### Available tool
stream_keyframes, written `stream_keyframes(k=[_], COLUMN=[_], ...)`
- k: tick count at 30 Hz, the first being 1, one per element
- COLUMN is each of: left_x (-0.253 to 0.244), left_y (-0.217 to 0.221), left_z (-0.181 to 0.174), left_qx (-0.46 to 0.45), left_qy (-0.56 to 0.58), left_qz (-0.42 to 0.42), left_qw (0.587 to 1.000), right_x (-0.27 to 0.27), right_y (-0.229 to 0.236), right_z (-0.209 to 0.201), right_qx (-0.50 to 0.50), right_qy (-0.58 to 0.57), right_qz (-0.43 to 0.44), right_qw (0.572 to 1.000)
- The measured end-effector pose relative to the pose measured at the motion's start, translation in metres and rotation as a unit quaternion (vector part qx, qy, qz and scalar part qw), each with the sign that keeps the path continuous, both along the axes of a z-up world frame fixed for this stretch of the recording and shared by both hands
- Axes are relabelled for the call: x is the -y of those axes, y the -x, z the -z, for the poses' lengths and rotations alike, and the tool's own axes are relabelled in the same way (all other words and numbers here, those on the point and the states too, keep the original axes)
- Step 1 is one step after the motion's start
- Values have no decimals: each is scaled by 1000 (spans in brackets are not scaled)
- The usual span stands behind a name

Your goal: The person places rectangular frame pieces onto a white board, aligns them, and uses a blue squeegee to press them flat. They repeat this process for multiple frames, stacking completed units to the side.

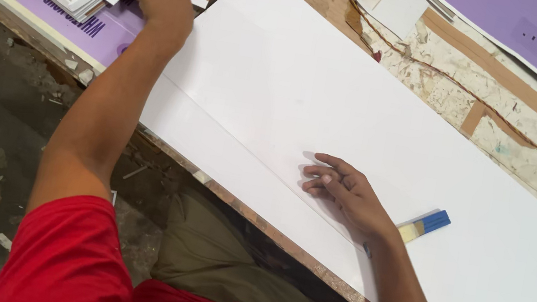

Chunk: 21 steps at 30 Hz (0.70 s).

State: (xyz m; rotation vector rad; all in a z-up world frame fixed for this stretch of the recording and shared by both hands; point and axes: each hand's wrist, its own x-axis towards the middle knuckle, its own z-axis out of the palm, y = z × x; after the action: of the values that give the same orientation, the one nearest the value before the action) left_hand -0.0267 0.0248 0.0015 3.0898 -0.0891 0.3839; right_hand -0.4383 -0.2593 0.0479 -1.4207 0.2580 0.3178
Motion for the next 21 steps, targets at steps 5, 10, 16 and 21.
stream_keyframes(k=[5,10,16,21], left_x=[17,89,132,124], left_y=[33,98,138,136], left_z=[-1,15,26,14], left_qx=[100,23,145,77], left_qy=[-58,-9,181,202], left_qz=[75,208,348,355], left_qw=[990,978,908,910], right_x=[0,-2,-1,0], right_y=[-1,0,-1,-4], right_z=[-2,-3,-1,-1], right_qx=[0,-24,-18,-36], right_qy=[3,-1,-21,-11], right_qz=[-1,20,17,19], right_qw=[1000,1000,999,999])
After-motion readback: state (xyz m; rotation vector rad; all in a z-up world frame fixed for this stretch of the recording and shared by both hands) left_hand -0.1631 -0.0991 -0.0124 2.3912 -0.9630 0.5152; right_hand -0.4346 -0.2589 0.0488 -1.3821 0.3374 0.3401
